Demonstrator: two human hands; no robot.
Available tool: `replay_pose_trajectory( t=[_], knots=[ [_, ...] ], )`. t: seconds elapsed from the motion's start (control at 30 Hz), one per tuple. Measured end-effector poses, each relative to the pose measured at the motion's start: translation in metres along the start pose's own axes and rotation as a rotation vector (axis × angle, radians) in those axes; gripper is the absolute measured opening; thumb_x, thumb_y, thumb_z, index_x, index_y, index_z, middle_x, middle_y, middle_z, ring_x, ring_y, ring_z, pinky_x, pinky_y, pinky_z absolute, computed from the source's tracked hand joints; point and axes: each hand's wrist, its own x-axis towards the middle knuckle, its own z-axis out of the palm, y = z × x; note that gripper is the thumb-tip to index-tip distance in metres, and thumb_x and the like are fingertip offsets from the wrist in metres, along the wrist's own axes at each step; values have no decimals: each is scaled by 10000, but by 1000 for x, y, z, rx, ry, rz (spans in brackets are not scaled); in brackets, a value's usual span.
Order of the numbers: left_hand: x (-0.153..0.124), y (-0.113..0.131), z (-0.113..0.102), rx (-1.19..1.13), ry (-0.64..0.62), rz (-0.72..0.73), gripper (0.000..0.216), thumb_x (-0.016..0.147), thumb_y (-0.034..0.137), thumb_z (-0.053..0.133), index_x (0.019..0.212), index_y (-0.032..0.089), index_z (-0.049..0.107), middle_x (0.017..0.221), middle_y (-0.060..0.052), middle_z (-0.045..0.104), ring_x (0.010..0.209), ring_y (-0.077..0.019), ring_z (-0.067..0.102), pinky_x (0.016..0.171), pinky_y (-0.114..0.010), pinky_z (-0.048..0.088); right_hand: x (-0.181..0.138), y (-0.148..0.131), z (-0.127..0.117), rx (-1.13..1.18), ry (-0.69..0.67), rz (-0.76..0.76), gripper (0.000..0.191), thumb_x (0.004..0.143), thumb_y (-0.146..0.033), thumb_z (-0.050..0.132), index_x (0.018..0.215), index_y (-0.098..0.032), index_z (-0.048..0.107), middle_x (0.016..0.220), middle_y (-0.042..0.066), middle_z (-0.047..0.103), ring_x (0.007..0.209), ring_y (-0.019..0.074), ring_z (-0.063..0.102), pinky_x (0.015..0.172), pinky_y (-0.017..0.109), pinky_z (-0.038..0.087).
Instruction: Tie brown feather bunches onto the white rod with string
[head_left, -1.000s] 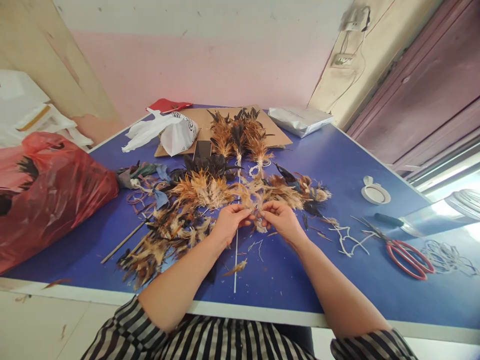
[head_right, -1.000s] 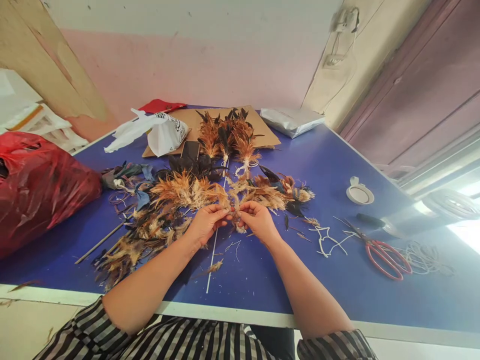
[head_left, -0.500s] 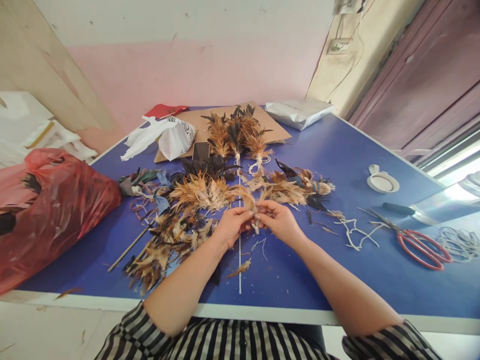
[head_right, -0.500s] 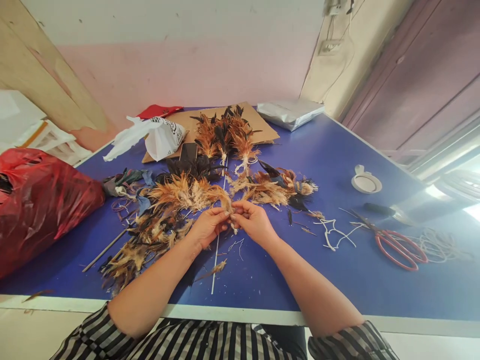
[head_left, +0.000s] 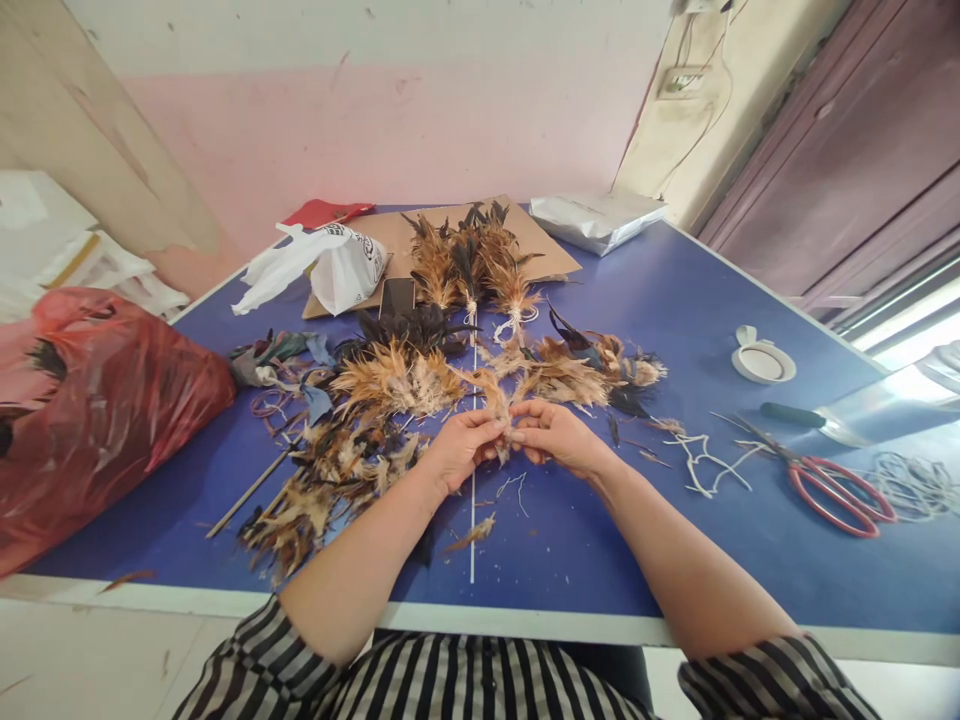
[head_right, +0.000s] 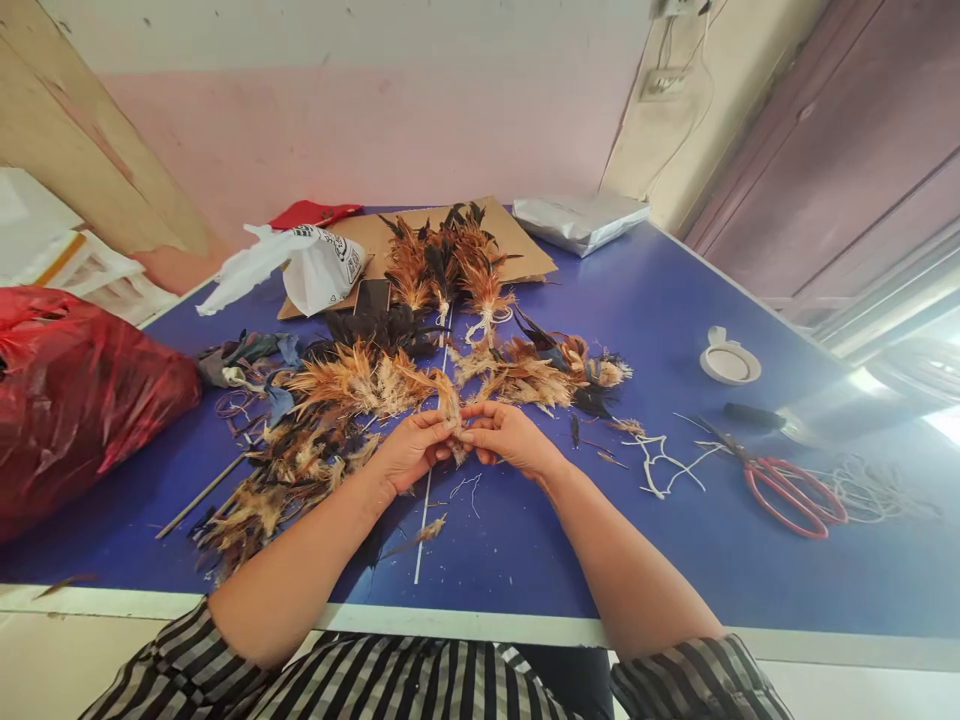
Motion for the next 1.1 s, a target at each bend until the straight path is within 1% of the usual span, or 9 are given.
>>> replay_pose_trajectory(
  t=[0.17,0.33,0.5,0.57,0.63,0.73,0.8,0.9,1.1],
  knots=[
    [3,2,-5,-58,112,63,202,584,258,734,644,118,601,557,15,520,494,-41,434,417,-166,253,1,0,13,-104,47,-13,452,589,-353,716,955,-160,533,617,-41,547,440,57,447,419,196,354],
    [3,1,-5,-65,119,61,230,583,275,734,620,114,575,535,21,489,483,-40,417,409,-163,248,1,3,27,-318,134,-105,220,693,-372,600,708,-155,573,491,-46,494,435,71,433,439,203,337],
    [4,3,-6,-164,182,69,253,539,236,760,674,119,582,583,34,466,510,-34,423,397,-145,238,0,4,3,-728,350,-221,158,741,-301,530,649,-184,582,503,-23,514,468,104,452,465,227,339],
    [5,5,-8,-179,190,71,259,538,233,760,695,122,586,612,32,475,520,-31,431,398,-139,245,-1,4,-8,-966,461,-284,117,738,-249,528,673,-196,609,594,8,574,559,135,510,531,252,370],
    [5,5,-10,-181,186,76,255,550,232,755,710,121,591,635,30,478,527,-28,435,397,-133,248,-4,2,-14,-1122,534,-361,111,714,-216,561,789,-202,640,776,51,625,727,186,558,641,295,402],
    [5,4,-10,-166,163,76,247,565,243,749,708,117,593,633,28,471,520,-23,430,392,-130,243,-7,-4,-7,-1099,485,-519,221,723,-256,596,935,-201,626,956,83,618,890,218,549,768,337,398],
    [5,2,-10,-141,139,68,236,575,250,744,688,115,587,602,29,459,512,-25,426,395,-132,248,-9,-8,4,-1020,401,-580,166,758,-304,581,883,-205,626,896,67,632,848,194,562,765,317,392],
    [4,0,-8,-98,90,34,217,598,256,730,654,111,579,545,29,444,497,-32,417,405,-140,257,-12,-12,16,-1053,370,-623,127,767,-319,584,794,-202,625,819,47,642,805,181,565,777,316,352],
    [1,0,-5,-41,47,-31,238,586,282,738,637,105,587,536,15,467,479,-35,408,418,-156,258,-12,-12,16,-1179,340,-652,135,799,-296,546,767,-188,621,784,53,641,782,174,555,753,311,316]
  ],
)
